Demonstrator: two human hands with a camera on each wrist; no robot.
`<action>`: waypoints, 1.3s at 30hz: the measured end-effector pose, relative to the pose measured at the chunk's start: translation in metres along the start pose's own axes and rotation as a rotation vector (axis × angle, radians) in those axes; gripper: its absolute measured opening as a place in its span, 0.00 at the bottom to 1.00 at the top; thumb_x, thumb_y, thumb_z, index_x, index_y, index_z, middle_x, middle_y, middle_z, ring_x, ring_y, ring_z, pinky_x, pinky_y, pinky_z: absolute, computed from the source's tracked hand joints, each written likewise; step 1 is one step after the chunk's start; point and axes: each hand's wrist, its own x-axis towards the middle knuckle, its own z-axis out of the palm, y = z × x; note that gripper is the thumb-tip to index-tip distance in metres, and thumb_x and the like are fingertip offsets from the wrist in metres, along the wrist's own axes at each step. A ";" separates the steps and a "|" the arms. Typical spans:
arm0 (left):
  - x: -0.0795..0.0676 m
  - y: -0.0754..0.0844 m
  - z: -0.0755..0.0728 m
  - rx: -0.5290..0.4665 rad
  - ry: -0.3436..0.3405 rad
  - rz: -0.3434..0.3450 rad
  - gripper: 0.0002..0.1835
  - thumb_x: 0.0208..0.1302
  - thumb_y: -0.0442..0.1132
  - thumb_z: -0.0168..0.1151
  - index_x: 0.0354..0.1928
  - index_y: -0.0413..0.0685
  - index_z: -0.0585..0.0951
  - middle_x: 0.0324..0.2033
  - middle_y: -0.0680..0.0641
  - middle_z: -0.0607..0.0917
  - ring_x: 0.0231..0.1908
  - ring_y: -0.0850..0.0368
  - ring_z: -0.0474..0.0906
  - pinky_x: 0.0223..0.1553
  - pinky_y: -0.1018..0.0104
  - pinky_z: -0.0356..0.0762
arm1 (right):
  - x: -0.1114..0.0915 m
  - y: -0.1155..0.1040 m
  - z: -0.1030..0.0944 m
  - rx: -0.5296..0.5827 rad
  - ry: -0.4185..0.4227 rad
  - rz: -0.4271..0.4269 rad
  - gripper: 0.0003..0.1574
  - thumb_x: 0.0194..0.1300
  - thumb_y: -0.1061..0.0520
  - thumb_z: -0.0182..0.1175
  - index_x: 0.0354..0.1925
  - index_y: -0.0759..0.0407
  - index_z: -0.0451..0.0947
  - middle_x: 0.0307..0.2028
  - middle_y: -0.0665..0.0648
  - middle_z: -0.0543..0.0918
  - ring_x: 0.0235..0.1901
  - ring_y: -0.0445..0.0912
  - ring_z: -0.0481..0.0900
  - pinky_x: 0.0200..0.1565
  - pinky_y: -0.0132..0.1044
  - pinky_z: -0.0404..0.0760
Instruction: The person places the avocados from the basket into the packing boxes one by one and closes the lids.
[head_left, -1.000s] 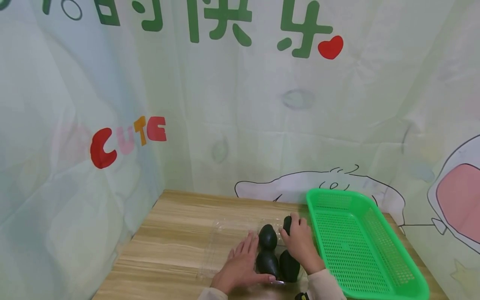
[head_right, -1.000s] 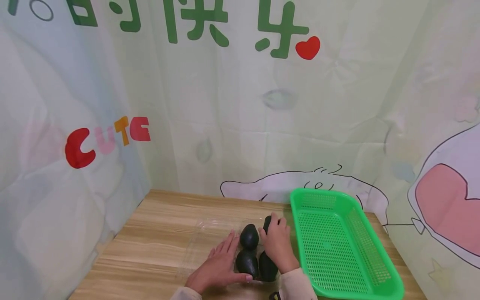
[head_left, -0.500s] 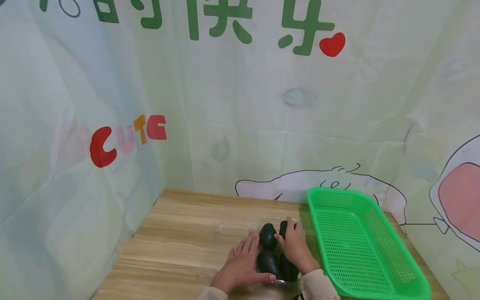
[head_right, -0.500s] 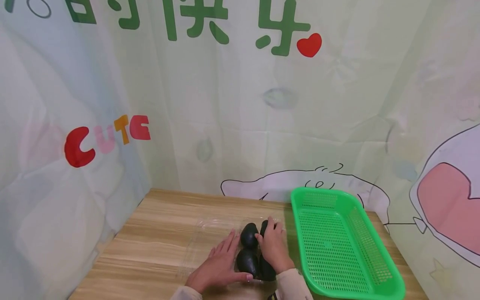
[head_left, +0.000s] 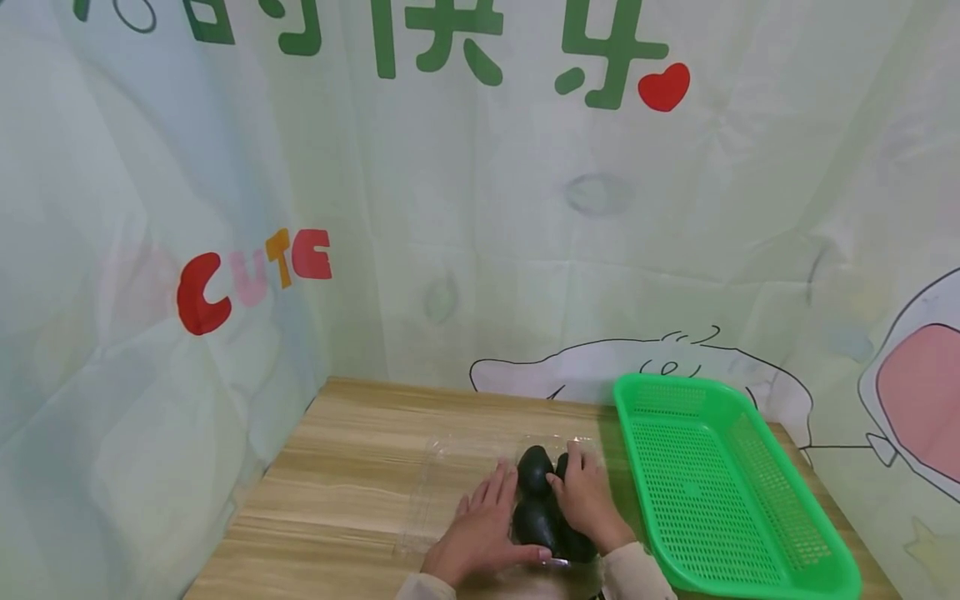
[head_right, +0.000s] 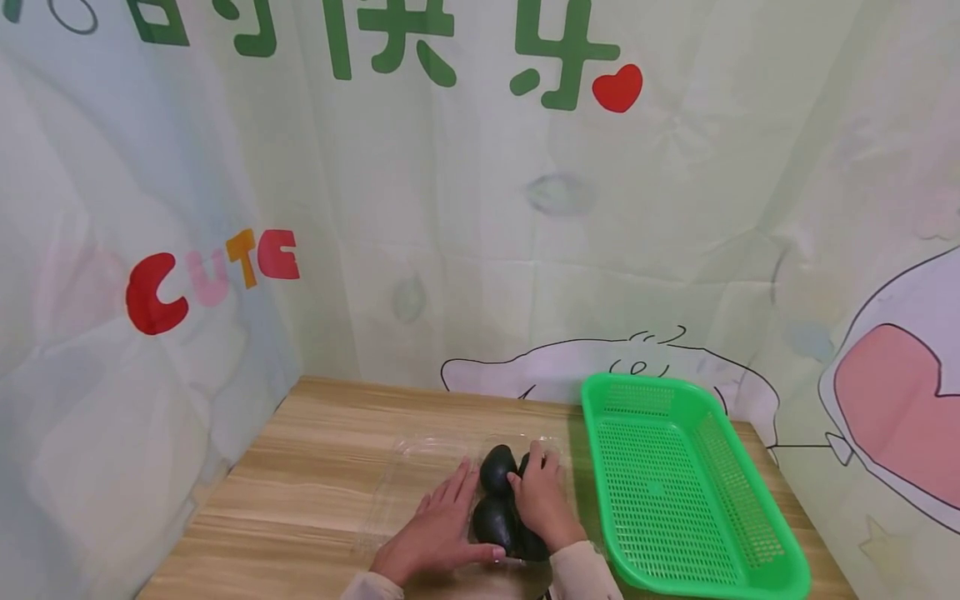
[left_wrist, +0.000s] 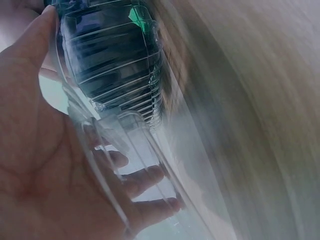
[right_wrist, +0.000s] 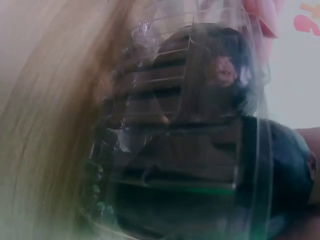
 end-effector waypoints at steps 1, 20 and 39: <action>0.000 0.000 0.000 0.000 -0.001 0.000 0.68 0.47 0.78 0.67 0.80 0.44 0.52 0.81 0.40 0.48 0.75 0.36 0.55 0.66 0.26 0.57 | -0.001 -0.001 -0.001 -0.005 -0.012 -0.007 0.42 0.71 0.54 0.63 0.72 0.73 0.59 0.66 0.80 0.65 0.65 0.73 0.67 0.62 0.68 0.69; 0.000 0.003 -0.002 -0.011 -0.002 0.008 0.67 0.48 0.77 0.68 0.80 0.44 0.52 0.80 0.38 0.48 0.75 0.34 0.54 0.66 0.25 0.57 | -0.010 0.001 -0.004 -0.010 -0.029 -0.039 0.36 0.70 0.53 0.64 0.66 0.74 0.68 0.69 0.77 0.65 0.69 0.70 0.63 0.65 0.67 0.67; -0.002 0.002 -0.003 -0.016 0.025 0.002 0.66 0.49 0.77 0.67 0.79 0.43 0.55 0.80 0.36 0.48 0.75 0.34 0.53 0.64 0.23 0.57 | -0.013 0.007 -0.005 0.019 0.003 -0.074 0.36 0.69 0.54 0.64 0.65 0.75 0.68 0.67 0.79 0.66 0.67 0.72 0.65 0.65 0.66 0.68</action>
